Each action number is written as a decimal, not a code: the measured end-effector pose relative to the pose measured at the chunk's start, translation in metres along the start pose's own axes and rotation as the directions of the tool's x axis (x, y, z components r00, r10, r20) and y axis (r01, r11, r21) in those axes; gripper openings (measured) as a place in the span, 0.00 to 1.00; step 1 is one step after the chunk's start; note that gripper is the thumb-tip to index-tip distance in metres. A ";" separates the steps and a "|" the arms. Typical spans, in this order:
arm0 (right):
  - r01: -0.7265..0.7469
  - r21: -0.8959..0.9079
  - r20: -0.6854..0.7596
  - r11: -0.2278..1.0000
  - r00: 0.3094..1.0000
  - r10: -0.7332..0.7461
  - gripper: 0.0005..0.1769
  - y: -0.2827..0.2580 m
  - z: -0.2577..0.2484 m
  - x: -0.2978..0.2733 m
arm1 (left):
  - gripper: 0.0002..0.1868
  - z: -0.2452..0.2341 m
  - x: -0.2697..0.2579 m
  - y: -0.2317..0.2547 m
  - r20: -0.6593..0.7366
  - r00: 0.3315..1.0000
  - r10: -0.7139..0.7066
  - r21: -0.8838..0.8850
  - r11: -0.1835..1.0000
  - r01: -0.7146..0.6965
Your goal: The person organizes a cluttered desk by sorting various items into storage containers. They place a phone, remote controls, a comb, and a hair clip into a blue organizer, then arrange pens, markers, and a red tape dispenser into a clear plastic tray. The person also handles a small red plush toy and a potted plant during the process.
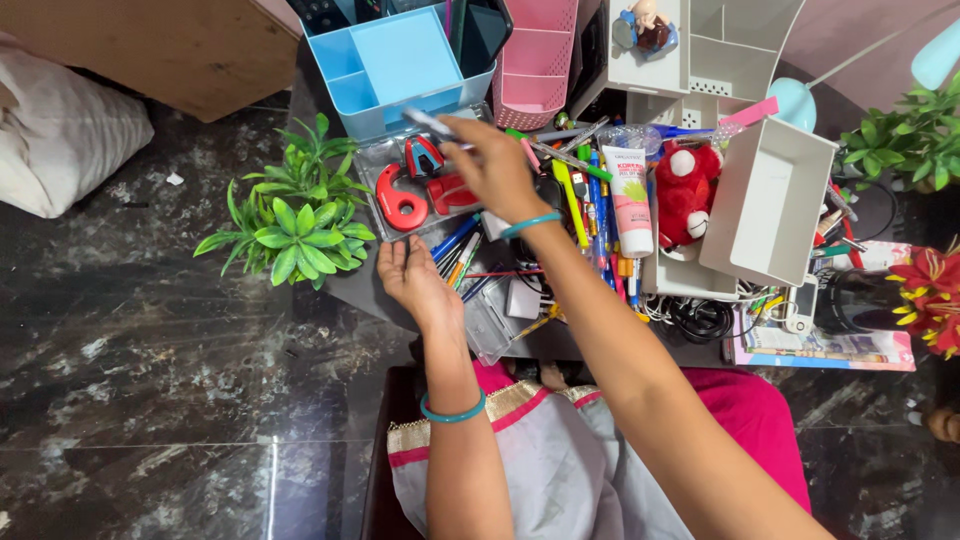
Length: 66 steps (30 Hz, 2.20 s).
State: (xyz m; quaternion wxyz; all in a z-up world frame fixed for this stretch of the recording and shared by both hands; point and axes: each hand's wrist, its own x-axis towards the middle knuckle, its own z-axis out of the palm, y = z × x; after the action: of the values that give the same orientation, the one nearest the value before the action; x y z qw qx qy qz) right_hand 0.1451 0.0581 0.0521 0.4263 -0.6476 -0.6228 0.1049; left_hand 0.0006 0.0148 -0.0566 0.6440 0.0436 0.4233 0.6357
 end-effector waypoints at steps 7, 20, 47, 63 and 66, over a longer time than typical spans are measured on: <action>-0.132 -0.026 -0.042 0.991 0.990 0.131 0.21 0.002 -0.060 -0.017 | 0.28 0.002 -0.007 0.005 -0.054 0.998 0.031 0.099 0.995 -0.026; -0.209 0.133 0.409 0.969 0.902 0.138 0.23 -0.011 -0.051 -0.025 | 0.21 0.024 -0.020 0.022 0.247 0.969 -0.005 0.262 0.963 -0.062; 0.549 -0.448 0.324 0.706 0.835 -0.444 0.13 0.006 0.084 0.033 | 0.23 0.016 -0.014 0.029 0.013 0.999 0.041 0.173 0.984 -0.042; 0.510 -0.510 0.378 0.693 0.856 -0.352 0.17 0.003 0.075 0.031 | 0.22 0.020 -0.021 0.026 0.037 0.998 0.045 0.188 0.981 -0.052; 0.488 -0.408 0.332 0.771 0.866 -0.373 0.15 0.002 0.070 0.033 | 0.22 0.018 -0.019 0.029 0.022 0.999 0.048 0.203 0.978 -0.052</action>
State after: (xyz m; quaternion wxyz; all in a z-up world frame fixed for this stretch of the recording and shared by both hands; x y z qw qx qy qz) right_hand 0.1061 0.1178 0.0207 0.1895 -0.5542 -0.8067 -0.0788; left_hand -0.0079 0.0126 -0.0179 0.6235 0.1251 0.4795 0.6047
